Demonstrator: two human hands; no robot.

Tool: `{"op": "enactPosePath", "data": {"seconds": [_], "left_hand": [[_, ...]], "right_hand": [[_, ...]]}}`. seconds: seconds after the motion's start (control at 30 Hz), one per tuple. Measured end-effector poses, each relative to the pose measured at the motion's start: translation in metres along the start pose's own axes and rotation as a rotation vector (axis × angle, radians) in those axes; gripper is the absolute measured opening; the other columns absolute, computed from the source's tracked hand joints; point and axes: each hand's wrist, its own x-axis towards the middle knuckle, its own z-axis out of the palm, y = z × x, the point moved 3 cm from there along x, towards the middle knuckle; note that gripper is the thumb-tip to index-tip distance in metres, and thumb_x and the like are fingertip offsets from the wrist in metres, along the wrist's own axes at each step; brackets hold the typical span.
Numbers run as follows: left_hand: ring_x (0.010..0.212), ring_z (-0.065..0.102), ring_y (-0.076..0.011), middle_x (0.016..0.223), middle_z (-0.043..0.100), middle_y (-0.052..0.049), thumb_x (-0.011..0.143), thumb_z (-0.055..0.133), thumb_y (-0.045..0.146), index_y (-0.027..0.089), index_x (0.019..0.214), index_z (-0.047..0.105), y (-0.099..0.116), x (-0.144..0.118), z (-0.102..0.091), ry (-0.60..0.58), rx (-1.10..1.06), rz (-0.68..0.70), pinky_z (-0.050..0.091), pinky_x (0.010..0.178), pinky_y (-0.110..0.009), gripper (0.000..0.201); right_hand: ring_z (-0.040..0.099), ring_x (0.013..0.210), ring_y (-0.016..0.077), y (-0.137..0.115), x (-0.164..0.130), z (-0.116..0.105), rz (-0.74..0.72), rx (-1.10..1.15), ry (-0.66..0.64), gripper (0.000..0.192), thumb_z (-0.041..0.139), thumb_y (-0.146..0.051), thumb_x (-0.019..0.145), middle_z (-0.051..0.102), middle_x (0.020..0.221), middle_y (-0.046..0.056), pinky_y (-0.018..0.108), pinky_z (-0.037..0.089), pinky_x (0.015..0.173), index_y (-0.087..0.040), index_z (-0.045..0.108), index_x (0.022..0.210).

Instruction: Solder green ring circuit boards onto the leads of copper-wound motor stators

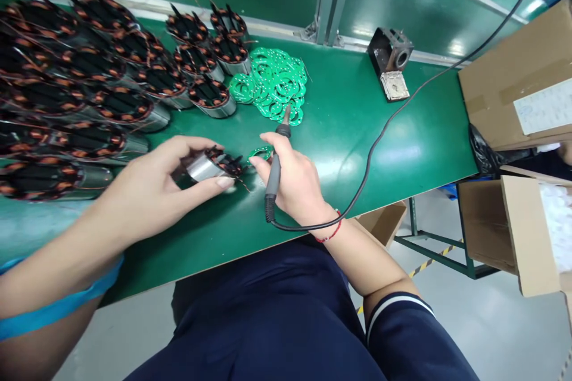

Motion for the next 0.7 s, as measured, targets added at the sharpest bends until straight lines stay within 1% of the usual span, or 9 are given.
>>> {"op": "enactPosePath", "data": {"seconds": [0.07, 0.13, 0.27, 0.3, 0.37, 0.43, 0.5, 0.57, 0.7], "left_hand": [[0.106, 0.068, -0.0315, 0.121, 0.070, -0.011, 0.079, 0.060, 0.062, 0.019, 0.127, 0.057, -0.001, 0.001, 0.004, -0.049, -0.064, 0.043, 0.056, 0.097, -0.049, 0.065], [0.115, 0.065, -0.0341, 0.127, 0.069, -0.012, 0.081, 0.061, 0.057, 0.022, 0.128, 0.058, -0.002, 0.003, 0.009, -0.053, -0.029, 0.148, 0.053, 0.102, -0.051, 0.059], [0.122, 0.061, -0.0387, 0.124, 0.072, -0.012, 0.086, 0.059, 0.049, 0.024, 0.127, 0.062, -0.001, 0.005, 0.016, -0.027, 0.152, 0.285, 0.047, 0.107, -0.058, 0.048], [0.121, 0.061, -0.0387, 0.121, 0.072, -0.012, 0.087, 0.058, 0.049, 0.024, 0.127, 0.063, -0.001, 0.006, 0.017, -0.023, 0.175, 0.295, 0.046, 0.107, -0.058, 0.047], [0.118, 0.062, -0.0380, 0.120, 0.073, -0.012, 0.090, 0.054, 0.049, 0.024, 0.128, 0.065, -0.002, 0.006, 0.015, -0.029, 0.194, 0.309, 0.047, 0.105, -0.057, 0.047], [0.117, 0.062, -0.0372, 0.122, 0.073, -0.013, 0.092, 0.051, 0.052, 0.024, 0.133, 0.064, -0.004, 0.006, 0.012, -0.065, 0.183, 0.337, 0.049, 0.103, -0.056, 0.052], [0.117, 0.062, -0.0363, 0.125, 0.072, -0.013, 0.094, 0.049, 0.054, 0.023, 0.140, 0.062, -0.006, 0.007, 0.008, -0.115, 0.152, 0.381, 0.050, 0.103, -0.054, 0.058], [0.117, 0.062, -0.0346, 0.126, 0.072, -0.013, 0.097, 0.044, 0.051, 0.022, 0.145, 0.060, -0.009, 0.007, 0.004, -0.137, 0.120, 0.412, 0.050, 0.104, -0.053, 0.058], [0.115, 0.064, -0.0310, 0.125, 0.073, -0.012, 0.100, 0.035, 0.041, 0.019, 0.143, 0.063, -0.010, 0.006, 0.000, -0.114, 0.105, 0.407, 0.052, 0.105, -0.049, 0.056]], "right_hand": [[0.074, 0.092, 0.0156, -0.004, 0.001, 0.002, -0.002, 0.122, 0.074, 0.035, 0.048, -0.032, 0.107, 0.071, 0.101, 0.001, 0.032, 0.061, 0.088, -0.027, 0.044, 0.141], [0.075, 0.096, 0.0163, -0.007, 0.004, 0.001, -0.038, 0.248, 0.098, 0.037, 0.041, -0.034, 0.109, 0.071, 0.105, 0.004, 0.032, 0.062, 0.088, -0.026, 0.038, 0.145], [0.073, 0.077, 0.0151, -0.012, 0.008, 0.000, -0.176, 0.401, -0.072, 0.040, 0.041, -0.038, 0.109, 0.071, 0.092, 0.000, 0.028, 0.062, 0.070, -0.024, 0.035, 0.146], [0.071, 0.075, 0.0144, -0.013, 0.007, 0.000, -0.206, 0.382, -0.118, 0.042, 0.043, -0.038, 0.108, 0.070, 0.091, 0.000, 0.027, 0.062, 0.070, -0.024, 0.035, 0.147], [0.072, 0.084, 0.0154, -0.014, 0.002, -0.002, -0.247, 0.269, -0.153, 0.048, 0.051, -0.038, 0.106, 0.071, 0.099, 0.001, 0.030, 0.063, 0.079, -0.024, 0.035, 0.149], [0.072, 0.104, 0.0211, -0.015, -0.006, -0.007, -0.264, 0.121, -0.107, 0.056, 0.063, -0.040, 0.100, 0.071, 0.117, 0.007, 0.039, 0.062, 0.094, -0.025, 0.038, 0.148], [0.068, 0.118, 0.0277, -0.016, -0.015, -0.013, -0.250, 0.011, -0.072, 0.061, 0.072, -0.041, 0.095, 0.068, 0.129, 0.013, 0.049, 0.059, 0.102, -0.024, 0.041, 0.145], [0.069, 0.117, 0.0296, -0.013, -0.022, -0.018, -0.185, -0.042, -0.111, 0.062, 0.075, -0.041, 0.093, 0.067, 0.131, 0.014, 0.051, 0.060, 0.100, -0.024, 0.042, 0.143], [0.073, 0.100, 0.0247, -0.004, -0.022, -0.031, -0.059, -0.025, -0.220, 0.063, 0.075, -0.037, 0.093, 0.068, 0.120, 0.010, 0.043, 0.062, 0.087, -0.026, 0.040, 0.145]]}}
